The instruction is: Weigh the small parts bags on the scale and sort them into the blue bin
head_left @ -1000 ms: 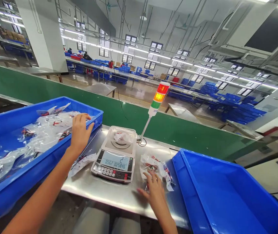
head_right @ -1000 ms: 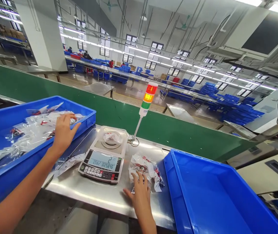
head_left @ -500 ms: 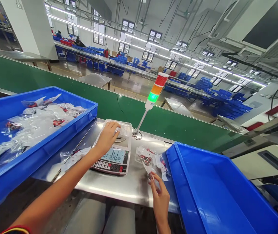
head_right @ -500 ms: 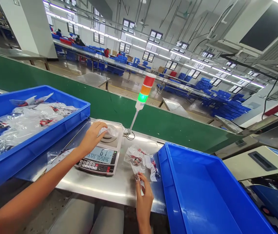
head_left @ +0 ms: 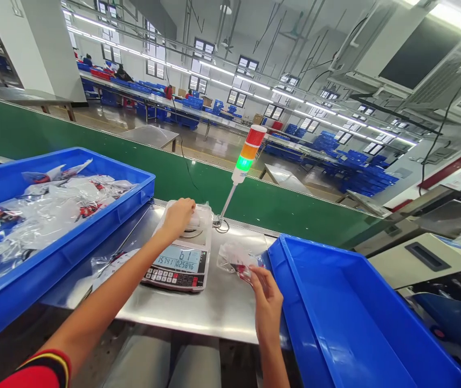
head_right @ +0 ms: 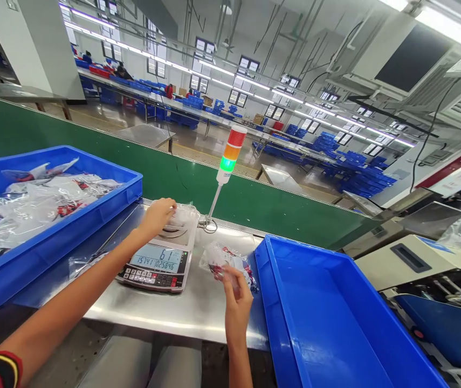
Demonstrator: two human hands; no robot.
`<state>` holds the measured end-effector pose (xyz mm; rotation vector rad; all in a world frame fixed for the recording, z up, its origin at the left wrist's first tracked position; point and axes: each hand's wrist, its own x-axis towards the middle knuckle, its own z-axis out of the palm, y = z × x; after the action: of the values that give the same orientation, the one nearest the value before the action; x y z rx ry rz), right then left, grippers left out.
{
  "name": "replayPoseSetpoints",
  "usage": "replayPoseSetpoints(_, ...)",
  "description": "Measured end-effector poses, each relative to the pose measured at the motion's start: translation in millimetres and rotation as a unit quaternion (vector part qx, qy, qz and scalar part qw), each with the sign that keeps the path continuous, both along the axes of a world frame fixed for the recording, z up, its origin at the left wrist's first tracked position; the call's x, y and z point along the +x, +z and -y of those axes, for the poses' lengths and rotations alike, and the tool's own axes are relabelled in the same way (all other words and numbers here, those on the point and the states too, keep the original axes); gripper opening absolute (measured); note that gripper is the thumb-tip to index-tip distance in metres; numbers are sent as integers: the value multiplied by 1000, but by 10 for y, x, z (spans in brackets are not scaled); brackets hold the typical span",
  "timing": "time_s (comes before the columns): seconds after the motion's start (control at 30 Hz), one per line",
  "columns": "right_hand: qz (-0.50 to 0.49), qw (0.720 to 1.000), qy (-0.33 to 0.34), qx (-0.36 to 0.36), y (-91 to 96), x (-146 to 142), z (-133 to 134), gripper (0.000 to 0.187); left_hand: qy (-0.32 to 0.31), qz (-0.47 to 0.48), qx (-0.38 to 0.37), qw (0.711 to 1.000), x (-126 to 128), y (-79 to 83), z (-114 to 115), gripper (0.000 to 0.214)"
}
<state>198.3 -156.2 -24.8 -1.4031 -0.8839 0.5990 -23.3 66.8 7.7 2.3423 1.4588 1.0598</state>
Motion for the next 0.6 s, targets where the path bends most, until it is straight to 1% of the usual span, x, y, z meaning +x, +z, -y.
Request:
replayPoseSetpoints(0.07,7,998,52,42,162,-146,-267,34,27,33,2,999,-128,122,-1,8)
replayPoseSetpoints(0.17,26,981,152,116,352,-397,-726,25,69,108,24,992,-483,352,24,8)
replayPoseSetpoints(0.23,60,962,224,141,388,-531,-1009,21,119,155,60,979,-805,497,51,11)
replayPoseSetpoints(0.3,120,945,273,134,328,-589,-1217,20,203,139,102,964,-1151,605,98,12)
replayPoseSetpoints(0.37,191,932,283,119,174,-545,-1325,26,290,78,130,945,-1461,656,185,15)
replayPoseSetpoints(0.43,253,928,245,116,-54,-406,-1339,30,341,30,137,929,-1670,637,310,23)
replayPoseSetpoints(0.5,305,931,174,102,-330,-213,-1281,30,349,1,134,928,-1732,552,442,34)
replayPoseSetpoints(0.57,356,928,98,49,-630,-15,-1171,35,330,-33,132,934,-1644,429,550,40)
replayPoseSetpoints(0.6,382,921,71,11,-778,73,-1104,40,308,-47,134,941,-1553,363,589,40)
